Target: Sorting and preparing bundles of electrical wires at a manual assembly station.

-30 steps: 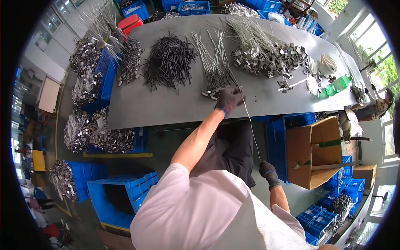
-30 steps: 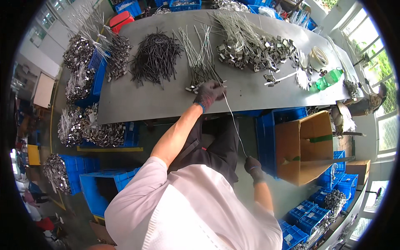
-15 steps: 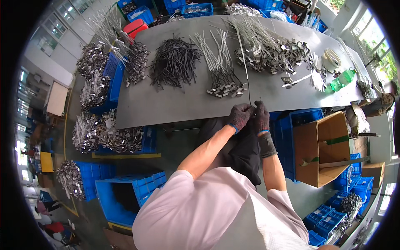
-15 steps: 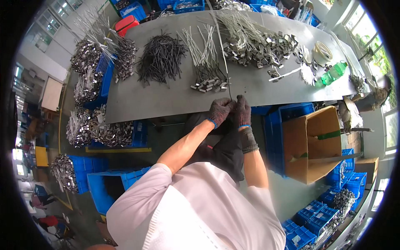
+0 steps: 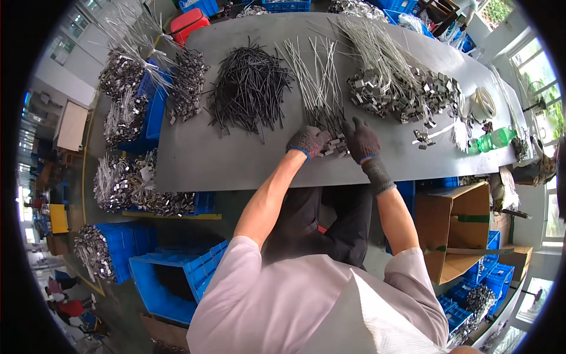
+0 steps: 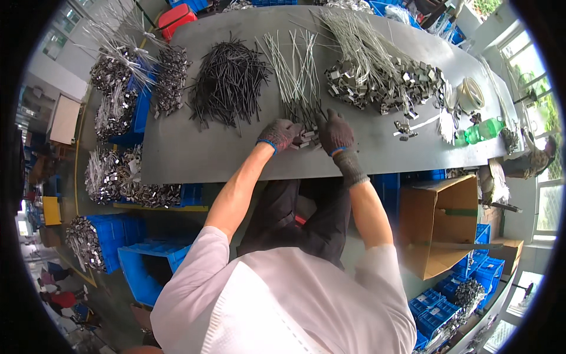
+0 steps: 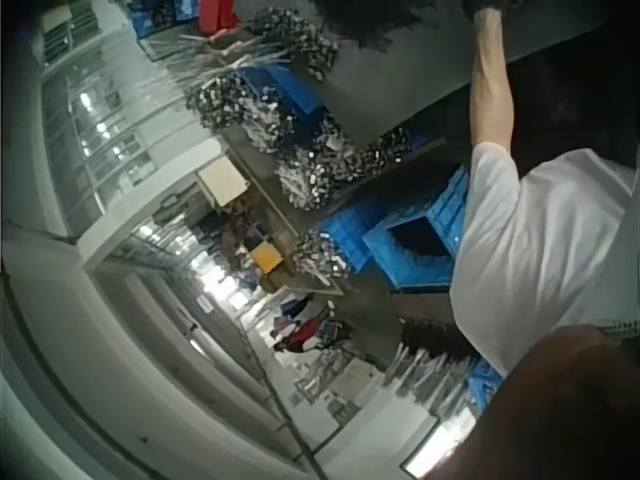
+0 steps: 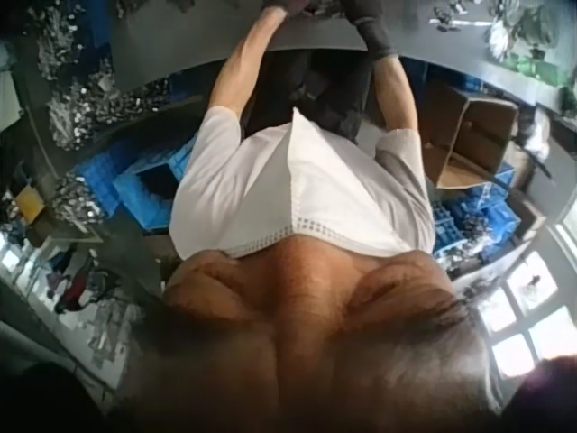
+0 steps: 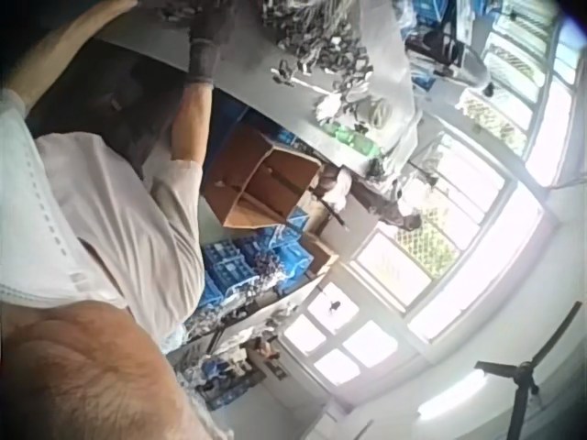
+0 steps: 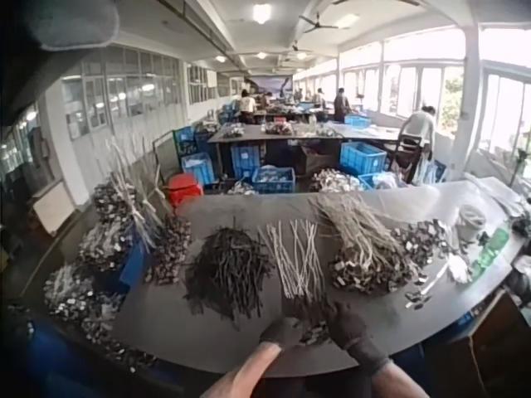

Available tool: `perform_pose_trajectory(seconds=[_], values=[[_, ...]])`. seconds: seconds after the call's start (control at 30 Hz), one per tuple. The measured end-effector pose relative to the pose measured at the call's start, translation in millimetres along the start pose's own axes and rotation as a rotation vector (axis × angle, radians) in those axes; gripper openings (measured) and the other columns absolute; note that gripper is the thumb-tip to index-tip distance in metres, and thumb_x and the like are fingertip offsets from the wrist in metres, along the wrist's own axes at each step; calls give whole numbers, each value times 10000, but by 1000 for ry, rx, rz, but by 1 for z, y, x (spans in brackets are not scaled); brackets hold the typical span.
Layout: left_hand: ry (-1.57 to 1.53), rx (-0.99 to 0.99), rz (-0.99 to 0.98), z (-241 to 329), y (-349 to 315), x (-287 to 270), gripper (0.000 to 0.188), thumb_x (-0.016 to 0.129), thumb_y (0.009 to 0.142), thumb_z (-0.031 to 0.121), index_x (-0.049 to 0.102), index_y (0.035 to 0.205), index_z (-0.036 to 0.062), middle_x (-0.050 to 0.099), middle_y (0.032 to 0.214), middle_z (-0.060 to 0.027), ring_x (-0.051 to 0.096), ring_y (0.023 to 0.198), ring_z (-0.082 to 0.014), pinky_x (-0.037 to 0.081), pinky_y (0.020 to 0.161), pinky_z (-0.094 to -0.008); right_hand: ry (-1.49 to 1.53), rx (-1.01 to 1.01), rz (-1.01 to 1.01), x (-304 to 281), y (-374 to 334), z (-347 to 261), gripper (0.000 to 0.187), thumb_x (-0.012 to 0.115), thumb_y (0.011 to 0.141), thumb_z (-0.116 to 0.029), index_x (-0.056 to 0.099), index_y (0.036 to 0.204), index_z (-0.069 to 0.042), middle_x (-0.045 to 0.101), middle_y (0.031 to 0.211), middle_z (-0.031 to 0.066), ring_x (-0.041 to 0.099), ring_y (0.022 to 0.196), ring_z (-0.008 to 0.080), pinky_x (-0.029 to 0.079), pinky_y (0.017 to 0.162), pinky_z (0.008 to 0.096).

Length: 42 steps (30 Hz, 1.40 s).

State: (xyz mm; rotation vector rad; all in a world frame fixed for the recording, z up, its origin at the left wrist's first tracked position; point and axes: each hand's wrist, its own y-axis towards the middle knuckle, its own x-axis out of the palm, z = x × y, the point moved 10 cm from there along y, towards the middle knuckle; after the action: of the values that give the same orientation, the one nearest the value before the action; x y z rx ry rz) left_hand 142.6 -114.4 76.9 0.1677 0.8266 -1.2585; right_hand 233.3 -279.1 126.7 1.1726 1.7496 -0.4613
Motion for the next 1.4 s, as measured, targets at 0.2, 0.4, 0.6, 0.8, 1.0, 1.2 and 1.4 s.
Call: perform_pose_trajectory(seconds=[0.2,0.4,0.6,0.8,1.0,1.2,1.4], values=[[-91,-136,463,-98,75,-12,388,659,796,362,714,935,4,691,910,-273,683,941,-421,534,816,-482,-107,45,-266,103,84,10,634,496,971,-540,633,1194,37,661,1127,314,622,1099,467,498,949,511],[-212,-267,355,-99,130,39,295,684,738,266,703,857,-3,705,887,-257,703,913,-406,541,810,-467,53,233,-174,144,109,50,650,636,861,-508,638,1156,72,685,1088,318,670,1046,447,531,858,491],[1247,414,-150,-104,197,144,127,697,861,192,758,972,181,748,934,37,713,888,-169,520,662,-331,521,299,-643,187,108,23,661,711,787,-561,722,1061,41,732,953,209,709,901,290,538,824,409],[-99,58,2,-93,181,123,219,512,982,260,707,1050,186,729,1002,-30,696,941,-198,540,776,-325,264,333,-750,195,102,15,560,710,824,-511,737,1049,1,739,880,153,688,746,206,552,700,344],[-293,-206,95,-35,86,81,299,702,805,300,729,1012,85,734,959,-130,699,890,-243,539,793,-351,-53,97,-753,224,102,93,495,705,836,-494,753,983,-24,762,902,110,723,803,212,548,719,356],[-1083,-222,135,-73,45,29,586,846,731,412,696,1068,-43,720,989,-157,677,905,-243,534,832,-399,641,309,-903,162,60,7,301,591,946,-204,672,1189,-44,742,931,83,677,744,214,540,712,342],[-847,-170,234,-52,66,-81,354,809,823,375,697,883,45,657,775,-35,600,669,-153,492,642,-349,829,40,-903,154,53,-86,247,648,967,-309,665,957,-63,602,814,-13,541,738,89,472,645,291]])
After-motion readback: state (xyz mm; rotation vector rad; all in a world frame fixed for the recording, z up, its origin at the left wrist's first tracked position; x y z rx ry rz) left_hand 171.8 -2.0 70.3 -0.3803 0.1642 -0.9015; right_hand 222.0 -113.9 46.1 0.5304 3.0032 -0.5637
